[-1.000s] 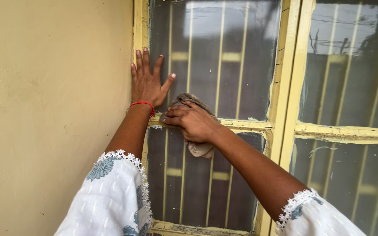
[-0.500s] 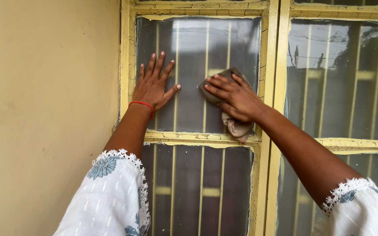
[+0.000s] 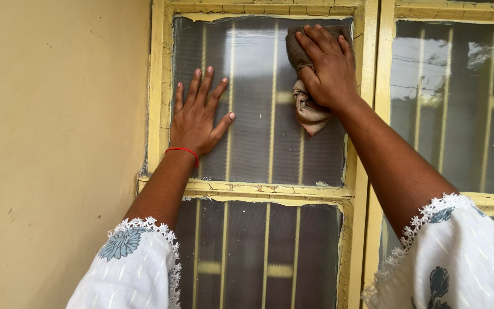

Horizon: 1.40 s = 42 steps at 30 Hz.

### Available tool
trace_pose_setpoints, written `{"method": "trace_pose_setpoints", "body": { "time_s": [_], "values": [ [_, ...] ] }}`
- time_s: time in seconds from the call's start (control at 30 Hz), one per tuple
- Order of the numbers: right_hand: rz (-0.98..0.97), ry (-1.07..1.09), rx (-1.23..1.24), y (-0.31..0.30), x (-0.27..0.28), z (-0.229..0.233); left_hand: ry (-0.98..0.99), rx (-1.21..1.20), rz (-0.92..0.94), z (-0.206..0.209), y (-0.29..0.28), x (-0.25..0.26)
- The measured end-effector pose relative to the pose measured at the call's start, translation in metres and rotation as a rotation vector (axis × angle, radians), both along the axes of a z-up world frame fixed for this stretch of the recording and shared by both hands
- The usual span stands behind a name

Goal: The person cleans a multi-pane window with a cloth and a spray bottle. They wipe each pane, spray liquid onto the glass, and continue wiping to remove residue. The window frame is yellow with metal bars visible behind the glass.

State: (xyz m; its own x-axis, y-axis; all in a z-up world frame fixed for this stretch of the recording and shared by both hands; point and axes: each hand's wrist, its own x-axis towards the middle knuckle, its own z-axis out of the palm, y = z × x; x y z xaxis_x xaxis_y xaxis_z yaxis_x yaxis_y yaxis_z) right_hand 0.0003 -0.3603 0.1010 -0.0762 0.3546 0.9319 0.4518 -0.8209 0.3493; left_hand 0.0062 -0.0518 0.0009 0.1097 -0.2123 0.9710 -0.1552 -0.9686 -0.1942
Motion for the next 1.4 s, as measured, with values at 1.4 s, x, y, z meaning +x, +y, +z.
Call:
{"method": "trace_pose_setpoints", "body": {
  "time_s": [1.4],
  "values": [
    [-0.077, -0.051, -0.184, 0.047, 0.004, 0.021, 0.031, 0.001, 0.017, 0.0, 0.0, -0.001]
  ]
}}
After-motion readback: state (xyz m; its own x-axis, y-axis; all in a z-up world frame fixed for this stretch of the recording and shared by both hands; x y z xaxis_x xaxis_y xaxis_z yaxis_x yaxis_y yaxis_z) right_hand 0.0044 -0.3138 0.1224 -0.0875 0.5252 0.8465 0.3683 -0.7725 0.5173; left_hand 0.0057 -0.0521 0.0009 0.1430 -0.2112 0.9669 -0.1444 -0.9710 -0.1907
